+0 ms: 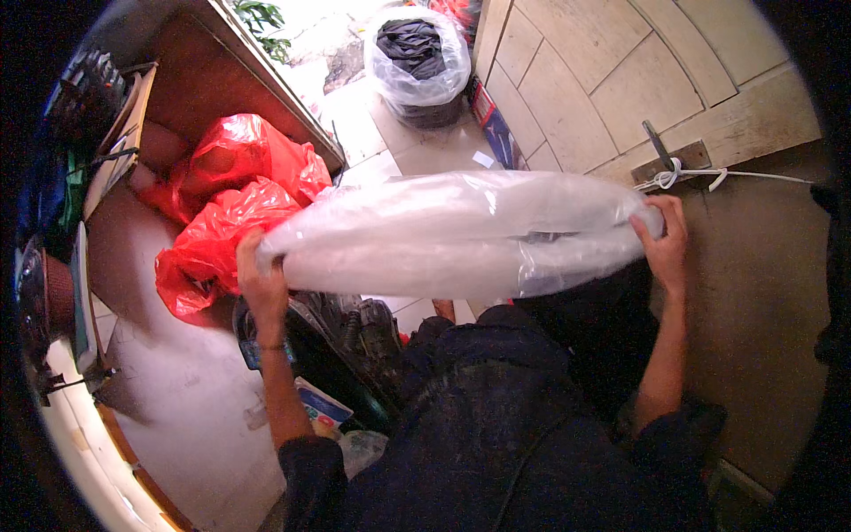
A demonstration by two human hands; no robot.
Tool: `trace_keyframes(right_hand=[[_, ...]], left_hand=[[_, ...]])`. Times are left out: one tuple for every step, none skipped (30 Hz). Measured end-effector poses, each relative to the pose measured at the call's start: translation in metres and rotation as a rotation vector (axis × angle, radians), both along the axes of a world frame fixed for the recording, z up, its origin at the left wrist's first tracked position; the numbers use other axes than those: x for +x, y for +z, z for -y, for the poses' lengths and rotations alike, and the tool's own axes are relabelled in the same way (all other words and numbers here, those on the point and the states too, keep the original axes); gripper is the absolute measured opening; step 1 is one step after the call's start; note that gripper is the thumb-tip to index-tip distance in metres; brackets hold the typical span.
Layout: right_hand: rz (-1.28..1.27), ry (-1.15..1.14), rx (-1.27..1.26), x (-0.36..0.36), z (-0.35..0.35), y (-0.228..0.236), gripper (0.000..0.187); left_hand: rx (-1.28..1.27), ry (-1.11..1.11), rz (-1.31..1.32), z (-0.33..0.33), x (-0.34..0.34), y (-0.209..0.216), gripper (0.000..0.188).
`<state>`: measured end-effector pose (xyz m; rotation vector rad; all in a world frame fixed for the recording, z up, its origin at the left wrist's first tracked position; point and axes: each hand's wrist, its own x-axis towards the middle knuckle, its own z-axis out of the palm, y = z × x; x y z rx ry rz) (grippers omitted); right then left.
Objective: The person repeatedly picks up folded grey garments from a pile and places them into a large clear plastic bag. The person handles the clothes one at a time, adjusting the bag as needed to fit more items.
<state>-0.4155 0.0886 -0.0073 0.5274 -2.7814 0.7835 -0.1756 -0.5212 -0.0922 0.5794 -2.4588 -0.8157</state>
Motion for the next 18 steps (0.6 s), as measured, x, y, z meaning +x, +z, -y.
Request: trace_keyframes(right_hand=[[-0.078, -0.009, 0.062, -0.009, 0.008, -0.007, 0.036], [-0.129, -0.09, 0.035, -0.015, 0.018, -0.019, 0.032], [-0.179, -0.173, 0.006, -0.018, 0.029, -0.035, 0.027], [-0.196, -0.316, -0.033, -0.019, 0.04, -0.054, 0.024], [-0.256, -0.375, -0.114, -0.016, 0.051, -0.074, 0.025], [-0.157, -0.425, -0.24, -0.011, 0.058, -0.09, 0.033], [0.036, -0.473, -0.407, -0.005, 0.059, -0.102, 0.033], [0.256, -0.474, -0.612, 0.002, 0.056, -0.11, 0.034], [0.427, -0.479, -0.777, 0.008, 0.045, -0.112, 0.034], [0.665, -0.418, -0.948, 0.014, 0.031, -0.111, 0.033], [0.925, -0.401, -1.109, 0.018, 0.01, -0.103, 0.033], [0.929, -0.298, -1.101, 0.018, -0.015, -0.091, 0.026], [0.871, -0.264, -0.794, 0.016, -0.039, -0.08, 0.024], [0.904, -0.232, -0.802, 0.014, -0.061, -0.07, 0.026], [1.07, -0.359, -0.968, 0.017, -0.075, -0.065, 0.031], [0.986, -0.269, -0.904, 0.016, -0.085, -0.059, 0.032], [0.897, -0.227, -0.829, 0.018, -0.087, -0.056, 0.035], [0.852, -0.172, -0.745, 0.017, -0.083, -0.055, 0.037]], left_hand=[[-0.419, 0.068, 0.025, -0.008, -0.01, -0.007, 0.035], [-0.321, 0.217, 0.008, -0.014, -0.021, -0.017, 0.036], [-0.247, 0.334, 0.012, -0.023, -0.032, -0.03, 0.036], [-0.21, 0.445, 0.0, -0.031, -0.042, -0.045, 0.036], [-0.052, 0.571, -0.017, -0.04, -0.05, -0.06, 0.034], [0.414, 0.572, -0.173, -0.052, -0.052, -0.073, 0.035], [0.887, 0.588, -0.345, -0.059, -0.051, -0.083, 0.036], [1.407, 0.499, -0.5, -0.061, -0.044, -0.088, 0.039], [1.415, 0.437, -0.359, -0.06, -0.033, -0.091, 0.04], [1.456, 0.297, -0.19, -0.049, -0.015, -0.087, 0.041], [1.525, 0.155, 0.02, -0.033, 0.006, -0.08, 0.042], [1.34, 0.073, 0.11, -0.011, 0.032, -0.07, 0.044], [1.054, -0.002, 0.115, 0.015, 0.055, -0.06, 0.041], [1.252, 0.074, 0.129, 0.035, 0.074, -0.055, 0.039], [1.412, -0.027, 0.17, 0.049, 0.089, -0.052, 0.037], [1.361, 0.068, 0.2, 0.053, 0.101, -0.054, 0.037], [1.269, 0.003, 0.184, 0.058, 0.107, -0.053, 0.037], [0.987, -0.024, 0.144, 0.052, 0.106, -0.056, 0.038]])
